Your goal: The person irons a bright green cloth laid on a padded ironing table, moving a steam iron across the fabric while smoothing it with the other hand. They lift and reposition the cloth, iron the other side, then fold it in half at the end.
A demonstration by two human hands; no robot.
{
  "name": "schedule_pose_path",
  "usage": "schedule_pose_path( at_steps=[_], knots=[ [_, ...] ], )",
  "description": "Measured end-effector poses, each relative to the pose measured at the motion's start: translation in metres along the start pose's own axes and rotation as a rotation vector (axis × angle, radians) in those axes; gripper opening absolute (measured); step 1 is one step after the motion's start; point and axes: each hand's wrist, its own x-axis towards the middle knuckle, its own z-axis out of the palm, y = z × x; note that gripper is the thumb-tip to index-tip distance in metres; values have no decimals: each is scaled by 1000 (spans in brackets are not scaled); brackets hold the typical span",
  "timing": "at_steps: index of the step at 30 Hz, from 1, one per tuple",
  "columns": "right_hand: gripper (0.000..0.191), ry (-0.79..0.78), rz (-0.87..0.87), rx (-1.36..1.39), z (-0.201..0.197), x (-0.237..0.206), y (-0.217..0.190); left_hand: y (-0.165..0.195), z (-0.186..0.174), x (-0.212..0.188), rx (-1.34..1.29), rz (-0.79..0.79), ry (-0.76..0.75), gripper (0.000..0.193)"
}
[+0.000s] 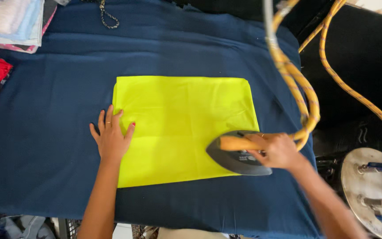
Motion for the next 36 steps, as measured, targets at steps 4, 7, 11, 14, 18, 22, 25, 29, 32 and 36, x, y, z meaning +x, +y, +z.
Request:
schedule_pose_path(
  at_steps=[4,7,11,14,18,22,25,29,32,36],
  knots=[
    [36,199,256,-227,36,26,-4,-1,2,-1,1,6,42,56],
    [28,284,435,-241,56,78,17,-1,2,-1,-14,-1,26,56],
    [34,279,490,-268,69,160,50,0,3,1,-23,1,47,55],
    [30,178,394,-312,66,191,67,0,3,2,-46,-5,71,54],
    [34,-11,179,-247,54,186,71,0,4,1,-45,-57,81,51],
    [59,-400,27,-178,40,146,47,-1,3,2,-85,-87,127,55],
    [57,-507,-209,38,31,100,13,1,2,2,-74,-123,120,59],
    [40,-268,-266,-33,36,53,-38,5,0,2,-77,-144,74,60],
    [21,-21,-249,-180,48,45,-58,6,-3,2,-83,-99,126,62],
    [8,103,-55,-252,67,82,-60,6,-4,4,-95,-120,140,62]
  ],
)
